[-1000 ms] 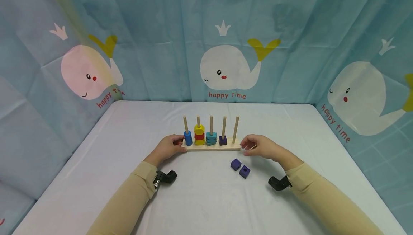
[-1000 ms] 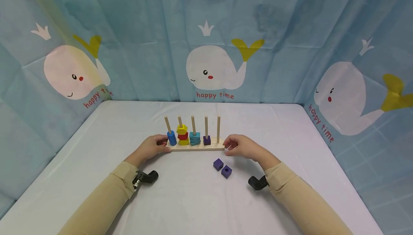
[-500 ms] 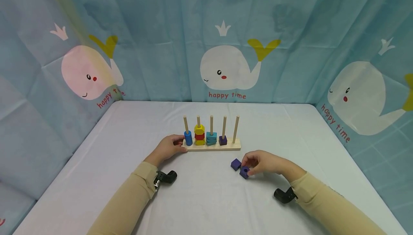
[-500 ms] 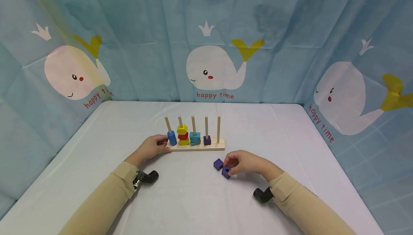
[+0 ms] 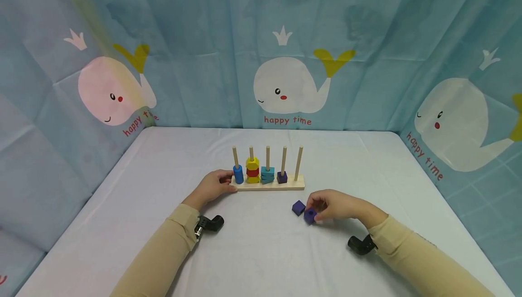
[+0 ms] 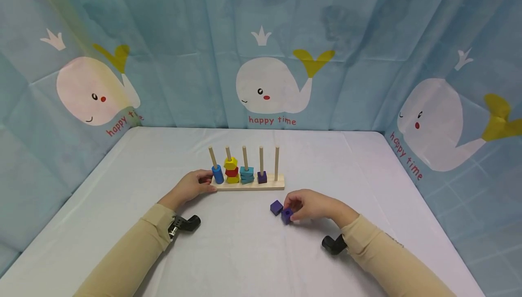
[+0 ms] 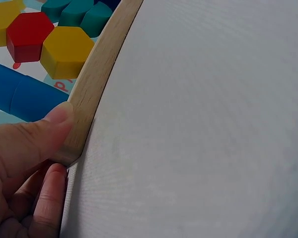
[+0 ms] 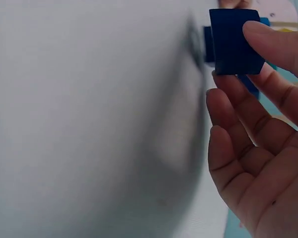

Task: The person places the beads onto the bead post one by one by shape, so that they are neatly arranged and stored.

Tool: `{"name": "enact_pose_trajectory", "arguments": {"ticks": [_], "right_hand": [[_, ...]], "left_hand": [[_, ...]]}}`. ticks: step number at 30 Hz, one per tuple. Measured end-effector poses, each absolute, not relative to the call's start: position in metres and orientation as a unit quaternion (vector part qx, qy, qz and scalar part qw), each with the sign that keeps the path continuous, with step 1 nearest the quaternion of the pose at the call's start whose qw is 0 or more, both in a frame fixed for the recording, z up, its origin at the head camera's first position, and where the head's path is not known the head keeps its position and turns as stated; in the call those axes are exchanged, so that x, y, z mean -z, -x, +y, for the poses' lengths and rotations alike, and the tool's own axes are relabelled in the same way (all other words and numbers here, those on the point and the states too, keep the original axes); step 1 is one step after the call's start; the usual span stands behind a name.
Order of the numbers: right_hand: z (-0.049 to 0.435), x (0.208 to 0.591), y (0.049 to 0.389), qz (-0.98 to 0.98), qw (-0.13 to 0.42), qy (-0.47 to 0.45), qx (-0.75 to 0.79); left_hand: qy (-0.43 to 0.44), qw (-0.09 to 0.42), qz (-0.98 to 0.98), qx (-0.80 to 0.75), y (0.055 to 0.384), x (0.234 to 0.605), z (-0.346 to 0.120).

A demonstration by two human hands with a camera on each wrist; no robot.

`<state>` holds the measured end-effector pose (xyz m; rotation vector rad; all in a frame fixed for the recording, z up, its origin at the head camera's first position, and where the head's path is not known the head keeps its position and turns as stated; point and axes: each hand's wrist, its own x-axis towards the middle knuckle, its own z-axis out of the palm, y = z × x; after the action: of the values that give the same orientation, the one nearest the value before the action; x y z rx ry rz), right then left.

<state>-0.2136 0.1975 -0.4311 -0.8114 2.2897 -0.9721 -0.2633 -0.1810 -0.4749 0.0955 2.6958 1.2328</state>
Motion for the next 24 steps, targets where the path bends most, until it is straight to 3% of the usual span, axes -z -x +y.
{"name": "enact_pose_trajectory", "arguments": {"ticks": [6,15,24], "right_hand": [[0.199,0.411,0.223,0.851,0.217,0.303,0.371],[0.186,0.368,0.24,0.864,0.088,0.313,0.385],[0.169,0.33,0.255,0.875,0.041,0.297,0.379]], "left_hand": [[-0.031,0.091,0.907,-0.411,0.264,0.474,-0.181],[-0.029,0.091,0.906,-0.413,0.264,0.473,-0.182],[-0.024,0.094,0.907,-0.411,0.264,0.473,-0.181]]}}
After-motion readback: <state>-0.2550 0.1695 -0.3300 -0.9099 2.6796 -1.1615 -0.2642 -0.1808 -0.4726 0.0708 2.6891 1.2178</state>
